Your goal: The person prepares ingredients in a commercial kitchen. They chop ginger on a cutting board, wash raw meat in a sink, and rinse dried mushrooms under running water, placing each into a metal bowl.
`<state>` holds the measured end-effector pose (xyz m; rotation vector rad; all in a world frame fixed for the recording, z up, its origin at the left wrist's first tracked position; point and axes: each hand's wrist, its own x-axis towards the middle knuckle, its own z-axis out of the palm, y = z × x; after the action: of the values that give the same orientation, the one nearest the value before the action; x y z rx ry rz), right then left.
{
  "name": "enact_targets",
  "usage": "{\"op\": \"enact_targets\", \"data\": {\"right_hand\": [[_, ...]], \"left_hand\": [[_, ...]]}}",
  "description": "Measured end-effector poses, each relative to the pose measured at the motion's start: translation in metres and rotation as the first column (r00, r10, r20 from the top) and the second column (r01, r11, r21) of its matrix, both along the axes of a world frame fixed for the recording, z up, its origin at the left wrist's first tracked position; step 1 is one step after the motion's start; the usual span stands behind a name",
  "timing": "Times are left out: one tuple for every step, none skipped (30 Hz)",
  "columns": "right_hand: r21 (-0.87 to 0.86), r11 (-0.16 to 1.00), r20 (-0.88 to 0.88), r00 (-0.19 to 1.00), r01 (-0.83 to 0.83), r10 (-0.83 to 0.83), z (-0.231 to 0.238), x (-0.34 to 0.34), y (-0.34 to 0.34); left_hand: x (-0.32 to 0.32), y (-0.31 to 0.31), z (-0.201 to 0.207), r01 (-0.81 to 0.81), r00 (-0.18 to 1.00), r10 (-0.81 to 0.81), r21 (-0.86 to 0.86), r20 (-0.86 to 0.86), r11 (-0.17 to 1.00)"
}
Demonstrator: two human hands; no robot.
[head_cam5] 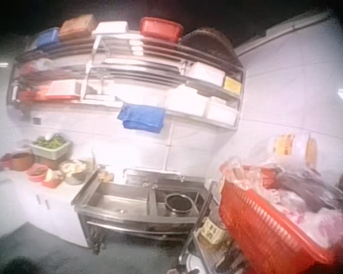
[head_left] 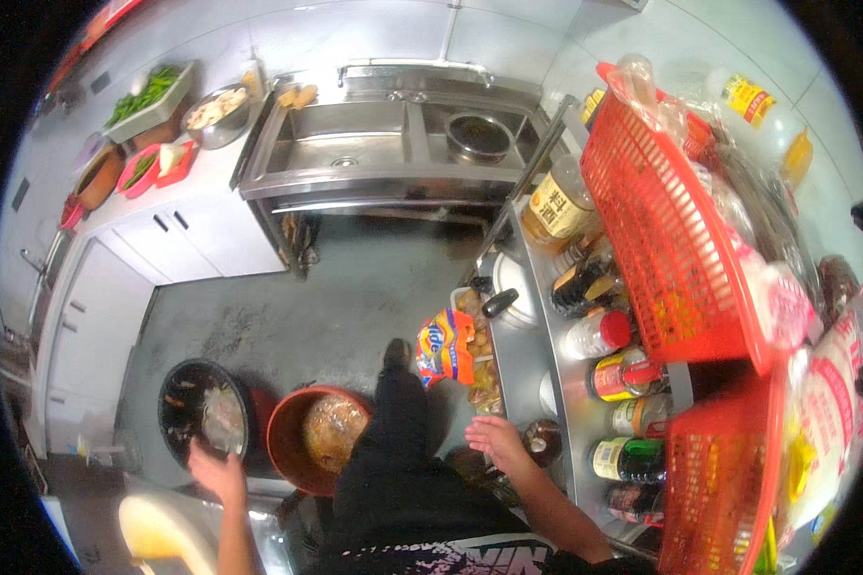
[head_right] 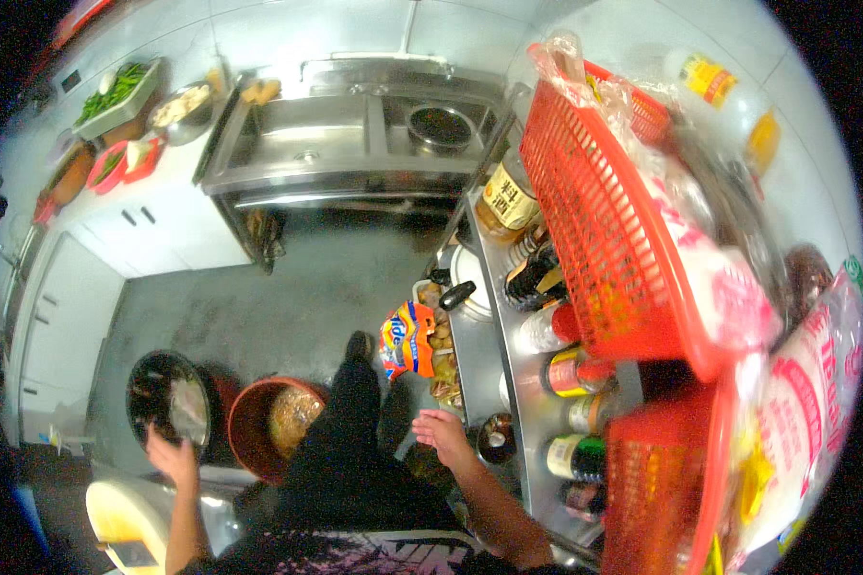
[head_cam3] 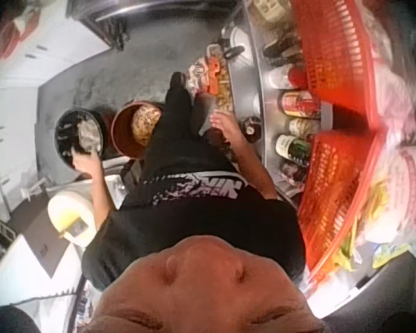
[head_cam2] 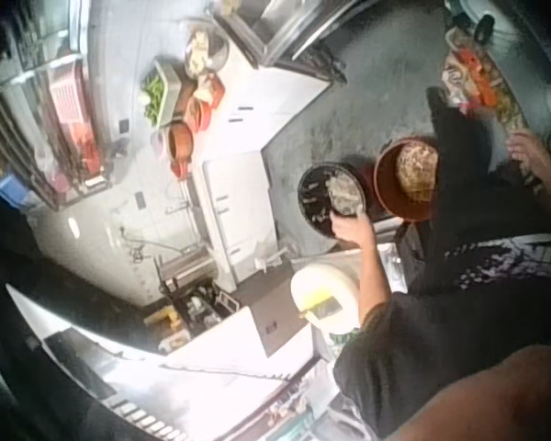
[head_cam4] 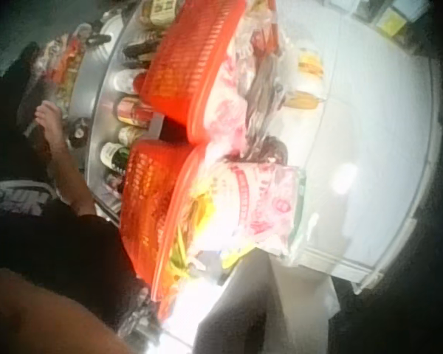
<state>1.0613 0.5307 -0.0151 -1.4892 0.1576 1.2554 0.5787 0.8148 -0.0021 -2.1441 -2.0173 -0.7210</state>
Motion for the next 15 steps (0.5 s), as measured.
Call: {"op": "enact_targets", "data": {"right_hand": [[0.021, 0.999, 0.012, 1.0, 0.026, -0.027, -0.003, 0.01, 0.004], [0.042, 0.996, 0.0, 0.997, 0.074, -0.074, -0.008, 0.02, 0.011], [0.062, 0.991, -0.011, 0.993, 0.122, -0.121, -0.015, 0.03, 0.019], [0.069, 0.983, -0.015, 0.986, 0.17, -0.169, -0.023, 0.042, 0.029], [0.095, 0.969, -0.05, 0.973, 0.23, -0.226, -0.035, 0.055, 0.041], [0.108, 0.931, -0.105, 0.935, 0.348, -0.338, -0.049, 0.07, 0.055], [0.131, 0.879, -0.159, 0.885, 0.458, -0.438, -0.067, 0.087, 0.074], [0.167, 0.814, -0.219, 0.826, 0.557, -0.52, -0.087, 0.104, 0.094], [0.116, 0.766, -0.176, 0.772, 0.632, -0.61, -0.107, 0.124, 0.114], [0.137, 0.705, -0.175, 0.718, 0.696, -0.674, -0.125, 0.147, 0.132], [0.139, 0.62, -0.198, 0.635, 0.772, -0.747, -0.142, 0.17, 0.15], [0.081, 0.514, -0.173, 0.52, 0.854, -0.837, -0.157, 0.195, 0.166], [0.357, 0.57, -0.232, 0.661, 0.74, -0.714, -0.164, 0.217, 0.175], [0.349, 0.467, -0.247, 0.56, 0.813, -0.791, -0.17, 0.231, 0.183], [0.319, 0.352, -0.247, 0.436, 0.88, -0.865, -0.174, 0.263, 0.199]], "left_hand": [[0.027, 0.028, -0.007, -0.036, 0.998, 0.046, -0.206, 0.041, 0.978], [0.06, 0.052, -0.018, 0.023, 0.999, -0.018, -0.111, 0.043, 0.994], [0.085, 0.074, -0.024, 0.076, 0.994, -0.064, -0.136, 0.092, 0.988], [0.115, 0.101, -0.031, 0.108, 0.984, -0.073, -0.214, 0.165, 0.971], [0.144, 0.131, -0.037, 0.132, 0.976, -0.085, -0.232, 0.202, 0.964], [0.174, 0.165, -0.042, 0.164, 0.959, -0.091, -0.26, 0.269, 0.952], [0.208, 0.204, -0.047, 0.203, 0.935, -0.091, -0.306, 0.343, 0.93], [0.249, 0.239, -0.054, 0.246, 0.91, -0.111, -0.303, 0.4, 0.921], [0.29, 0.272, -0.06, 0.315, 0.889, -0.159, -0.322, 0.43, 0.893], [0.33, 0.297, -0.067, 0.389, 0.863, -0.207, -0.342, 0.462, 0.856], [0.37, 0.315, -0.075, 0.4, 0.879, -0.203, -0.437, 0.432, 0.806], [0.406, 0.329, -0.081, 0.501, 0.816, -0.207, -0.48, 0.54, 0.72], [0.434, 0.332, -0.087, 0.579, 0.76, -0.153, -0.552, 0.632, 0.6], [0.456, 0.332, -0.092, 0.632, 0.745, -0.178, -0.594, 0.643, 0.498], [0.472, 0.329, -0.095, 0.687, 0.715, -0.228, -0.606, 0.661, 0.401]]}}
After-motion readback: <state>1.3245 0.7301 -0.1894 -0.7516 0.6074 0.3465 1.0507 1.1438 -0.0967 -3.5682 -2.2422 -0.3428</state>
